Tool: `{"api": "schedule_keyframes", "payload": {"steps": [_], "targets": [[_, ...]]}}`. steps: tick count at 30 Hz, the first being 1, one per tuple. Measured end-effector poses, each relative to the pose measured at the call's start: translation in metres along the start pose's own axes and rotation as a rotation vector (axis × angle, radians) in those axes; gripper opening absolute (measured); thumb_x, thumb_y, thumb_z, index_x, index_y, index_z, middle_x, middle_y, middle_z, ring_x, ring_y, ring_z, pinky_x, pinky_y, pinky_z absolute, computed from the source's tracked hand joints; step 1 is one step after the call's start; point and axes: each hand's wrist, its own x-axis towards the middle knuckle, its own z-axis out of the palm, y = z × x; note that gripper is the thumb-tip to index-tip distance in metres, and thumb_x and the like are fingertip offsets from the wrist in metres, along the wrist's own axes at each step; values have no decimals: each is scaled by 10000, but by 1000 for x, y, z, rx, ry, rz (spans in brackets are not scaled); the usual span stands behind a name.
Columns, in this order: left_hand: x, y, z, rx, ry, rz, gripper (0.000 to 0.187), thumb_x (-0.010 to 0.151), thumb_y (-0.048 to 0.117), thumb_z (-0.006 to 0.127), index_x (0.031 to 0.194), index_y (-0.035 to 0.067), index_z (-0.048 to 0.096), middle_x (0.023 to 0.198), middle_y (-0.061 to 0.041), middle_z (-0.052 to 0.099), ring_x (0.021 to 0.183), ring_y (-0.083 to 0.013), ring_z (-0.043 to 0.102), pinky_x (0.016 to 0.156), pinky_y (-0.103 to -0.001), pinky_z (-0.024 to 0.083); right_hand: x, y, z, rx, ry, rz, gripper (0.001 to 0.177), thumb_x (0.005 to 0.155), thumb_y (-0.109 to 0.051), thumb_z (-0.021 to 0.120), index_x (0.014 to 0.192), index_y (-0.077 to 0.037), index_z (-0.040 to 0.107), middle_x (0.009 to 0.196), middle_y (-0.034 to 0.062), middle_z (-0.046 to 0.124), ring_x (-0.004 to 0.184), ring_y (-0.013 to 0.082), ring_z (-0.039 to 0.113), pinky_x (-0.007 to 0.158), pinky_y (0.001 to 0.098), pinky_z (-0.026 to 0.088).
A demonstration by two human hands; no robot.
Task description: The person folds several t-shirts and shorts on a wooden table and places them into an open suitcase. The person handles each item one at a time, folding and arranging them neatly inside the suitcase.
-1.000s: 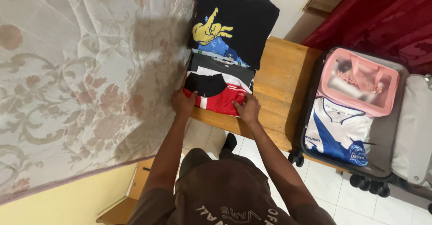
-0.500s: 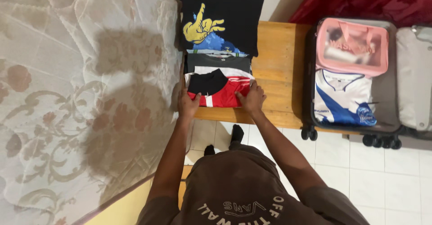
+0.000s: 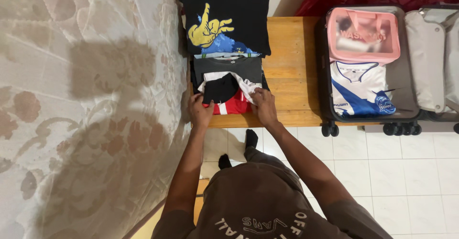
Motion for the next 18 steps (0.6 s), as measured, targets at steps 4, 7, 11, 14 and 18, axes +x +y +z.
{"api": "schedule_keyframes", "payload": {"steps": [4,7,11,14,18], "targets": [[5,11,-9,-101,-71,-1,370,742,210,834,1027,2,725,1105,-176,721,1041,-382,679,900,-451,539,3,15,8,-39,51,-63,477,692,-24,821,1138,-96,665,1390,270,564,1232,435,527,999,495,461],[9,15,-13,-220,-241,-190,397,786,221,821,1098,7,700,1046,-167,739,1016,-360,717,889,-426,557,12,31,21,148,45,87,500,806,-96,802,1237,-52,552,1313,245,632,1168,430,628,976,472,522],[26,13,-11,-383,-247,-278,635,722,253,854,1232,-21,593,1101,-209,721,1009,-338,721,868,-400,556,28,43,28,270,1,489,762,788,-304,852,1363,-9,448,1030,216,696,941,404,714,826,448,562],[37,8,-11,-282,-405,-333,576,755,308,866,1201,4,667,1125,-218,744,1031,-332,726,897,-389,560,35,43,27,99,-128,525,619,797,-431,879,1197,-38,617,955,195,717,917,385,727,822,446,573],[45,7,-7,-146,-593,-335,452,805,347,825,1129,38,765,1108,-213,782,1032,-318,761,924,-382,575,39,40,20,13,-70,243,384,724,-273,873,1011,-64,726,936,190,721,913,403,701,802,492,545]]}}
